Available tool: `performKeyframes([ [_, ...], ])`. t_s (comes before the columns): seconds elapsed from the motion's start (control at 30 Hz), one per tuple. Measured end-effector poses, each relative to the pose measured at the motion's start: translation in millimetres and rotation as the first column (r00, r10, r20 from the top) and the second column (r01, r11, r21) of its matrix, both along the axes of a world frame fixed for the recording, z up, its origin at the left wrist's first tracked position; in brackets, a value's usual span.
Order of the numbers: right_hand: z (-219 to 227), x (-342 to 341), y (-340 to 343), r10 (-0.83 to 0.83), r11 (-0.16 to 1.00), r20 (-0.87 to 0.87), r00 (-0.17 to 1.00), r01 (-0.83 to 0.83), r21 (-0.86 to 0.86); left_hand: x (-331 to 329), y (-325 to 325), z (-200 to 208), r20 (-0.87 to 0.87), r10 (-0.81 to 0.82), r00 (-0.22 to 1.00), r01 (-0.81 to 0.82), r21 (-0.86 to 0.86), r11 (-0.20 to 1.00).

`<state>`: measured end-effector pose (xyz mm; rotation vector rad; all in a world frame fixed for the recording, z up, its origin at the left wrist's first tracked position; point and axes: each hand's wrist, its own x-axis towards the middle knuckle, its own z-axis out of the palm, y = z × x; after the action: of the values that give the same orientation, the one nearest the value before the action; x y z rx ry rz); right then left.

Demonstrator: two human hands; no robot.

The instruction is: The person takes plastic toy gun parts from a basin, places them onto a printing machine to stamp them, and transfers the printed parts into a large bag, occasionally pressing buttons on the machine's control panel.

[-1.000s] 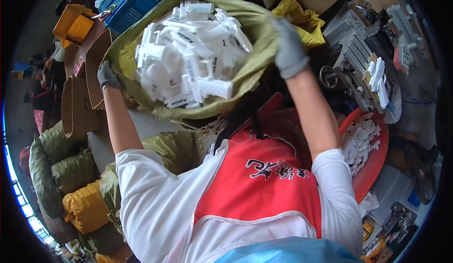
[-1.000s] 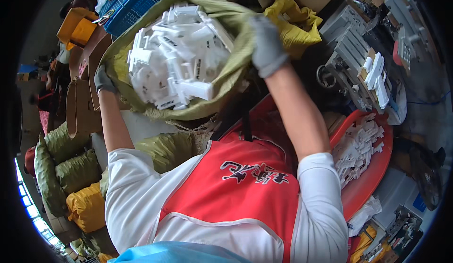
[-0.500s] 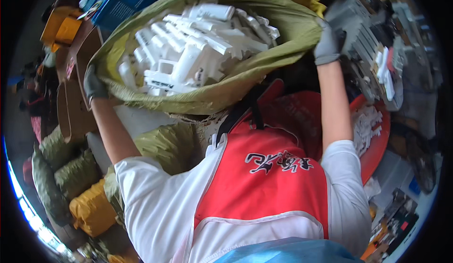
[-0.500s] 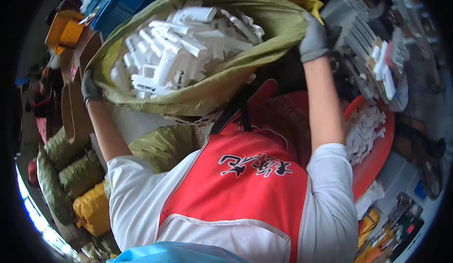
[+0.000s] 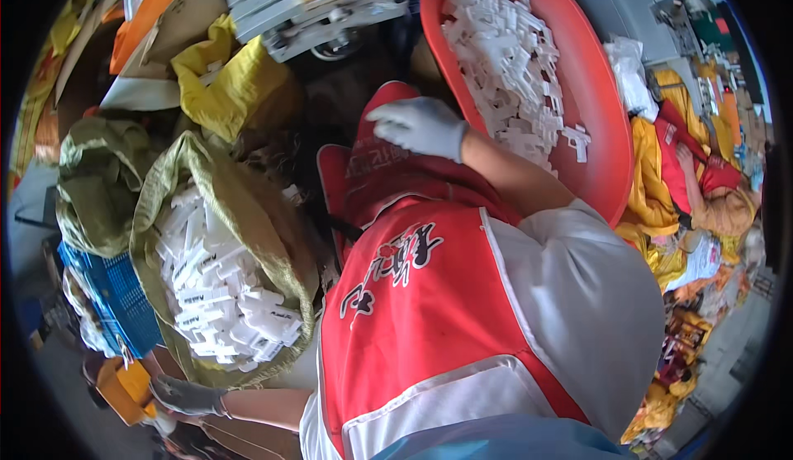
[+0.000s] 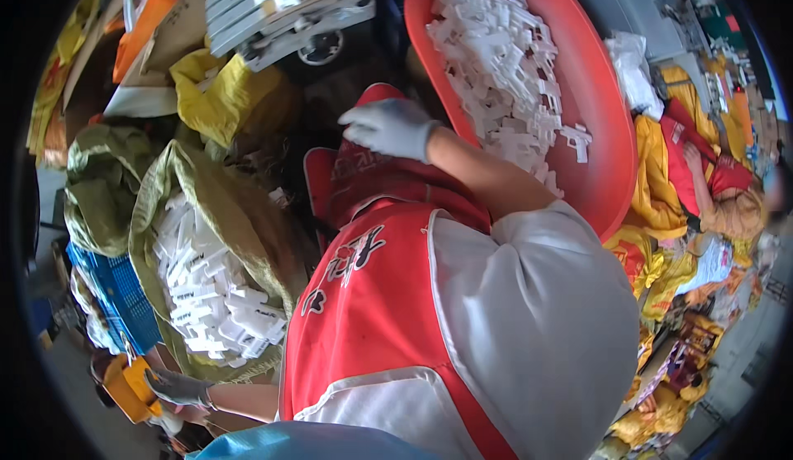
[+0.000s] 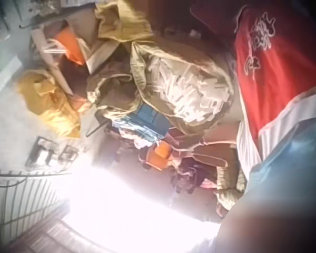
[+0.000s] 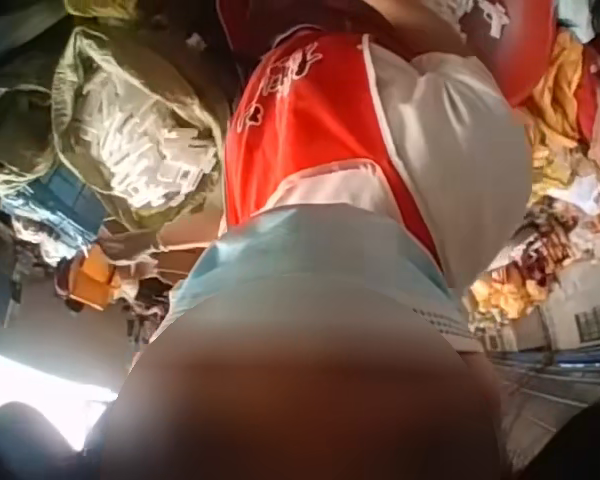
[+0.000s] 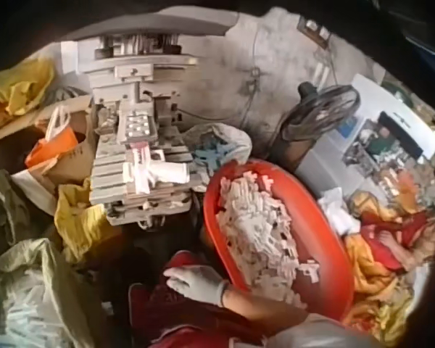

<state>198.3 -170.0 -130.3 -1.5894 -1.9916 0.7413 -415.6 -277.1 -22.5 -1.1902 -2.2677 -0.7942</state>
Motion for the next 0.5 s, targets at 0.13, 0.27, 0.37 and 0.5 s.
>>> performKeyframes([
  [0.13, -47, 125, -19, -0.424, 0.904, 0.017, 0.905, 0.423, 0.060, 85, 54, 34, -0.178, -0.264, 0.948, 0.267, -0.008, 0.964],
  [0.27, -131, 244, -12, -0.638, 0.681, 0.529, 0.559, 0.730, 0.049, 188, 104, 47, -0.176, -0.614, 0.770, 0.620, -0.023, 0.784],
  [0.37, -152, 246, 14, -0.624, 0.620, 0.608, 0.491, 0.784, 0.003, 251, 118, 43, -0.074, -0.676, 0.734, 0.671, -0.081, 0.737],
  [0.5, -234, 267, 17, -0.757, 0.503, 0.581, 0.298, 0.834, 0.227, 335, 162, 37, -0.044, -0.869, 0.493, 0.863, -0.106, 0.494],
])
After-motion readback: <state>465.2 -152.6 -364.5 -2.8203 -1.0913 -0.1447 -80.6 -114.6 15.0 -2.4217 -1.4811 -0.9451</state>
